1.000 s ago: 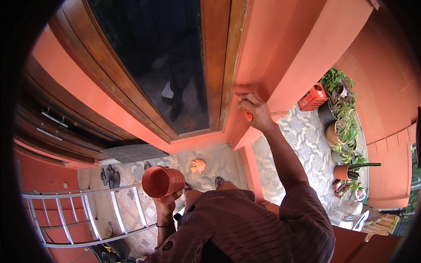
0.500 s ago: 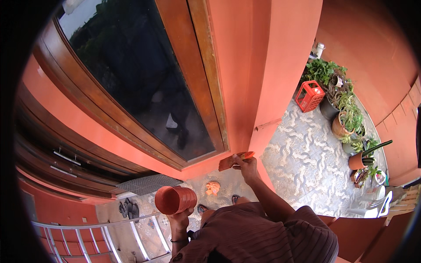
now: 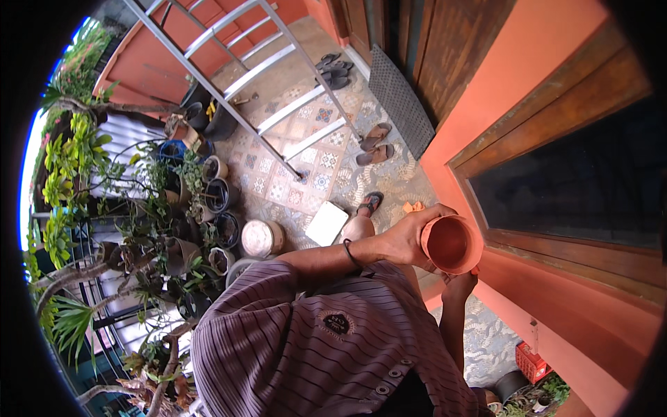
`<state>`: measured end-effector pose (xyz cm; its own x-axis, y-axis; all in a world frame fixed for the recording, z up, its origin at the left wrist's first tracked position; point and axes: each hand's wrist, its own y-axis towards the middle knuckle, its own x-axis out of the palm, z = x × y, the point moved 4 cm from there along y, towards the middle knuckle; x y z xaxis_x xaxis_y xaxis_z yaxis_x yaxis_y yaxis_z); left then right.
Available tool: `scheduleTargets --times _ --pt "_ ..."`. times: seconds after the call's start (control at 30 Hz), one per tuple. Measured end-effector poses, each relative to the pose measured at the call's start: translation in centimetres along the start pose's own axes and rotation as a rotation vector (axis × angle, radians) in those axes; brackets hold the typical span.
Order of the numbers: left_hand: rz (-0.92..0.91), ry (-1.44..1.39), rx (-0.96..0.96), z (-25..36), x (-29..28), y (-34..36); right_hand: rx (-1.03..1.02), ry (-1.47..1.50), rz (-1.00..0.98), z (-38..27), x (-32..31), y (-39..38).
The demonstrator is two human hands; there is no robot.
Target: The person paints a wooden door frame using a paintbrush and a small container of paint. They repeatedly dip the brush into the container and apply paint to the frame, occasionally adjusting their position and using a ladder to reach higher sections.
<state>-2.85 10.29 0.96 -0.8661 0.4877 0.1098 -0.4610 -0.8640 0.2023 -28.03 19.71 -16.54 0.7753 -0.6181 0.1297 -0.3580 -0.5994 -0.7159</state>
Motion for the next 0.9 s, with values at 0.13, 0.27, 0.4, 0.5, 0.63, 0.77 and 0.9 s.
scheduleTargets --times 0.13,0.27,0.4,0.5,0.63,0.77,0.9 --pt "0.093 -0.049 -0.081 -3.4 -0.9 0.5 -0.255 -0.098 -0.307 -2.1 6.1 0.1" --pt "0.228 0.186 0.124 -5.8 -2.2 1.4 -0.178 -0.042 -0.396 -2.6 10.4 1.8" --pt "0.379 0.323 0.106 -6.8 -4.1 1.5 -0.098 -0.011 -0.481 -2.4 14.6 3.2" --pt "0.406 0.346 0.087 -7.1 -6.2 1.5 -0.038 0.044 -0.53 -1.6 17.0 4.0" --pt "0.466 0.41 0.072 -7.6 -6.9 1.4 0.046 0.1 -0.613 -1.7 18.6 4.7" --pt "0.497 0.452 0.021 -7.9 -6.7 0.8 0.105 0.146 -0.694 -1.2 19.8 5.6" --pt "0.544 0.565 -0.026 -8.2 -6.1 0.2 0.139 0.161 -0.758 -1.8 20.6 5.6"
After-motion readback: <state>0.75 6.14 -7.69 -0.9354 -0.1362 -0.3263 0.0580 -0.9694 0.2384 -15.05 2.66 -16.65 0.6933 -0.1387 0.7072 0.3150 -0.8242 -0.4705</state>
